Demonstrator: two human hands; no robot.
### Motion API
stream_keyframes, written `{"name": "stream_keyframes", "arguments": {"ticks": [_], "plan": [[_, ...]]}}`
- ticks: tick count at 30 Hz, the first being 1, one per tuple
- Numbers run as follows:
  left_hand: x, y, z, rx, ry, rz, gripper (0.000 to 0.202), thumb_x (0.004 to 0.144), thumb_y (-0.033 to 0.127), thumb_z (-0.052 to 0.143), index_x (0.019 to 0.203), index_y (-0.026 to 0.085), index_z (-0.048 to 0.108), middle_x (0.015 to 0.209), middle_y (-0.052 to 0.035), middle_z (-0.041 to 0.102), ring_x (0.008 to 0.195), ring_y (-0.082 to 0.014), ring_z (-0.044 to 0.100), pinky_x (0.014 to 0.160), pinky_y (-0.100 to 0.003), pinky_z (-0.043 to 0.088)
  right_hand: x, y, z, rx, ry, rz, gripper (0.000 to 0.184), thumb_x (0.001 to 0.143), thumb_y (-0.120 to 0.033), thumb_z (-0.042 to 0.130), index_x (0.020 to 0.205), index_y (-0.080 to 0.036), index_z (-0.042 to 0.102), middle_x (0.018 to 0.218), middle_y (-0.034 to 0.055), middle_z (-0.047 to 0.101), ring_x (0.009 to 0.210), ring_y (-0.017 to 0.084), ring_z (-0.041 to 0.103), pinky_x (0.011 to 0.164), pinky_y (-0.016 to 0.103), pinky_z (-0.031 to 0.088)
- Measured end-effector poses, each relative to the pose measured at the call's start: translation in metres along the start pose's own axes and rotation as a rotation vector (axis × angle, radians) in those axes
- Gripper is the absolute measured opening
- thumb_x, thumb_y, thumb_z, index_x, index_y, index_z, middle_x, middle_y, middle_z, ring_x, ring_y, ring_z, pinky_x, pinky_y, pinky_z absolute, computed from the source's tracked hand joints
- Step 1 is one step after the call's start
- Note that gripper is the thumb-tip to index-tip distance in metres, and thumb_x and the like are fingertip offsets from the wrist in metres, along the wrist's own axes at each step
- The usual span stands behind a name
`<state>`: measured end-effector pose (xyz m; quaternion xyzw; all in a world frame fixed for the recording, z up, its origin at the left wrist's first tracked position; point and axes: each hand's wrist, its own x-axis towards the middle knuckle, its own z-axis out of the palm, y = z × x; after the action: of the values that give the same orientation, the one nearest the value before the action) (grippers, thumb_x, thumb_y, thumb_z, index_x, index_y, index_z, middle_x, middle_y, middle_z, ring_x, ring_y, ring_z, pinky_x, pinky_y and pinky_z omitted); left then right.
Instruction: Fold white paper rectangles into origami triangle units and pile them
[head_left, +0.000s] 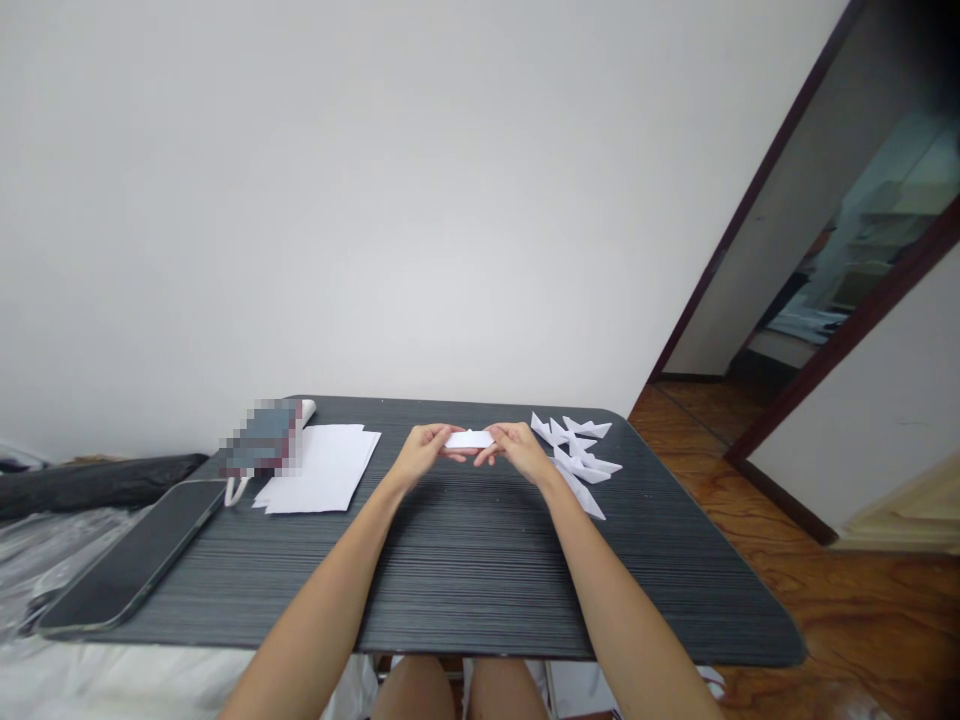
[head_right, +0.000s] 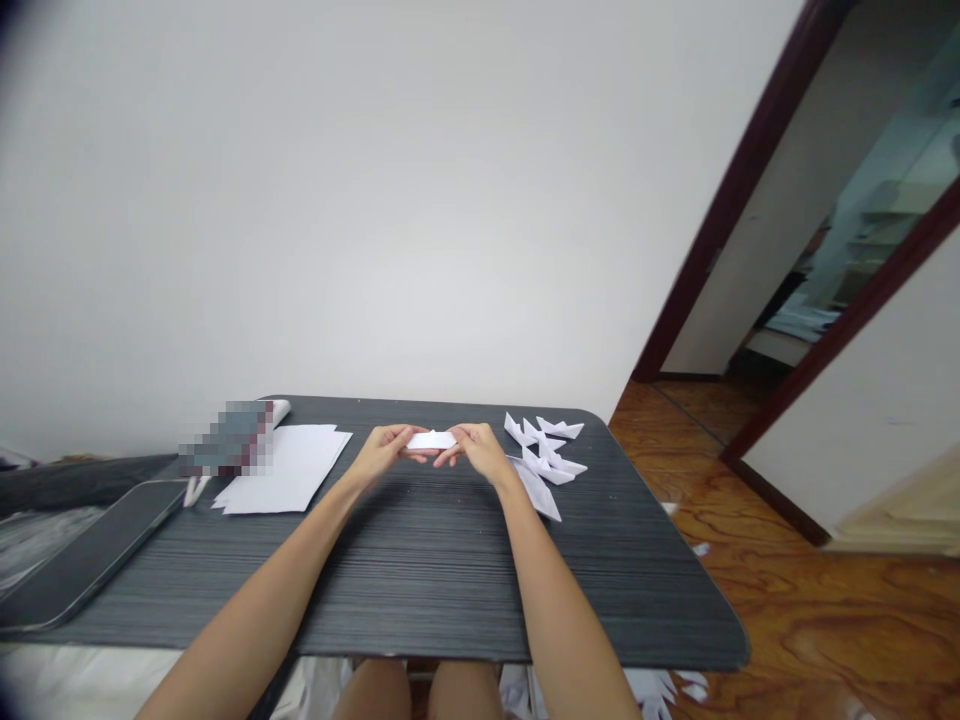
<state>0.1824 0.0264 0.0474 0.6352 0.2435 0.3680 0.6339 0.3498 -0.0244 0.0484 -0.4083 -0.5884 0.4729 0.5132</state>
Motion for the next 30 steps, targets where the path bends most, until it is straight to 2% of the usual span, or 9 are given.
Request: {"name": "stream_keyframes", "arguments": {"ticks": [3,7,12,15,19,22,24,27,30], "plan": [[0.001,-0.003,-0.003,0.010,-0.026,-0.009,0.042,0.077,0.041,0.044,0.099,0.005,0.050,0.081,-0.0141,0.065,0.070,-0.0218,0.063,0.055,-0.028,0.050,0.001,0.001,-0.001,-0.020,0.017,-0.005,0.032,0.075,-0.040,0.042,0.076,-0.009,0.054,0.053,0.0057,0.063,0.044,0.012,0.056,0.042,0.020,0.036],[0.001,-0.005,-0.003,0.111,-0.036,0.012,0.042,0.078,0.041,0.042,0.098,0.005,0.049,0.066,-0.0113,0.065,0.056,-0.0189,0.063,0.040,-0.020,0.042,0.002,0.005,0.000,-0.065,0.096,-0.007,0.030,0.073,-0.038,0.046,0.074,-0.010,0.055,0.050,0.0037,0.061,0.037,0.010,0.052,0.039,0.020,0.034],[-0.004,-0.004,0.001,0.307,-0.114,0.082,0.030,0.068,0.036,0.056,0.076,0.007,0.058,0.062,-0.0080,0.065,0.053,-0.0147,0.061,0.042,-0.019,0.041,0.002,0.013,0.004,-0.123,0.086,-0.003,0.024,0.060,-0.032,0.060,0.073,-0.011,0.058,0.049,0.0001,0.059,0.037,0.010,0.052,0.037,0.020,0.035],[-0.005,-0.005,0.002,0.361,-0.133,0.077,0.032,0.072,0.039,0.051,0.068,0.007,0.058,0.060,-0.0093,0.065,0.051,-0.0141,0.060,0.040,-0.018,0.039,0.001,0.017,0.005,-0.204,0.068,-0.019,0.022,0.065,-0.033,0.056,0.068,-0.012,0.059,0.051,0.0011,0.060,0.038,0.010,0.053,0.037,0.019,0.034],[-0.002,-0.007,0.000,0.248,-0.163,-0.016,0.039,0.076,0.042,0.044,0.074,0.005,0.057,0.067,-0.0137,0.066,0.061,-0.0193,0.063,0.039,-0.019,0.040,0.002,0.018,0.002,-0.239,0.036,-0.027,0.026,0.073,-0.034,0.046,0.071,-0.011,0.059,0.050,0.0024,0.060,0.042,0.011,0.055,0.039,0.019,0.035],[0.001,-0.009,-0.005,0.119,-0.166,-0.062,0.041,0.077,0.044,0.042,0.079,0.006,0.055,0.073,-0.0149,0.066,0.068,-0.0216,0.063,0.041,-0.020,0.043,0.001,0.015,-0.002,-0.289,0.012,-0.047,0.029,0.077,-0.033,0.041,0.069,-0.011,0.058,0.048,0.0020,0.060,0.040,0.010,0.052,0.041,0.019,0.035],[0.002,-0.009,-0.008,0.030,-0.102,-0.066,0.041,0.076,0.045,0.043,0.084,0.006,0.054,0.079,-0.0159,0.065,0.072,-0.0223,0.063,0.046,-0.023,0.046,0.000,0.012,-0.004,-0.325,0.024,-0.058,0.030,0.078,-0.032,0.039,0.070,-0.011,0.059,0.045,0.0011,0.058,0.039,0.009,0.049,0.043,0.019,0.036],[0.002,-0.010,-0.010,-0.076,-0.016,-0.081,0.044,0.075,0.044,0.047,0.094,0.005,0.053,0.087,-0.0173,0.064,0.081,-0.0229,0.061,0.061,-0.030,0.051,-0.001,0.010,-0.007,-0.360,0.059,-0.076,0.030,0.078,-0.031,0.039,0.081,-0.010,0.061,0.045,-0.0001,0.056,0.040,0.009,0.047,0.045,0.020,0.037],[0.001,-0.012,-0.010,-0.087,-0.003,-0.104,0.044,0.072,0.042,0.052,0.095,0.005,0.056,0.089,-0.0159,0.064,0.085,-0.0227,0.060,0.077,-0.036,0.048,-0.002,0.009,-0.008,-0.448,0.077,-0.099,0.030,0.079,-0.028,0.039,0.093,-0.011,0.059,0.047,-0.0010,0.056,0.044,0.009,0.048,0.048,0.020,0.037]]}}
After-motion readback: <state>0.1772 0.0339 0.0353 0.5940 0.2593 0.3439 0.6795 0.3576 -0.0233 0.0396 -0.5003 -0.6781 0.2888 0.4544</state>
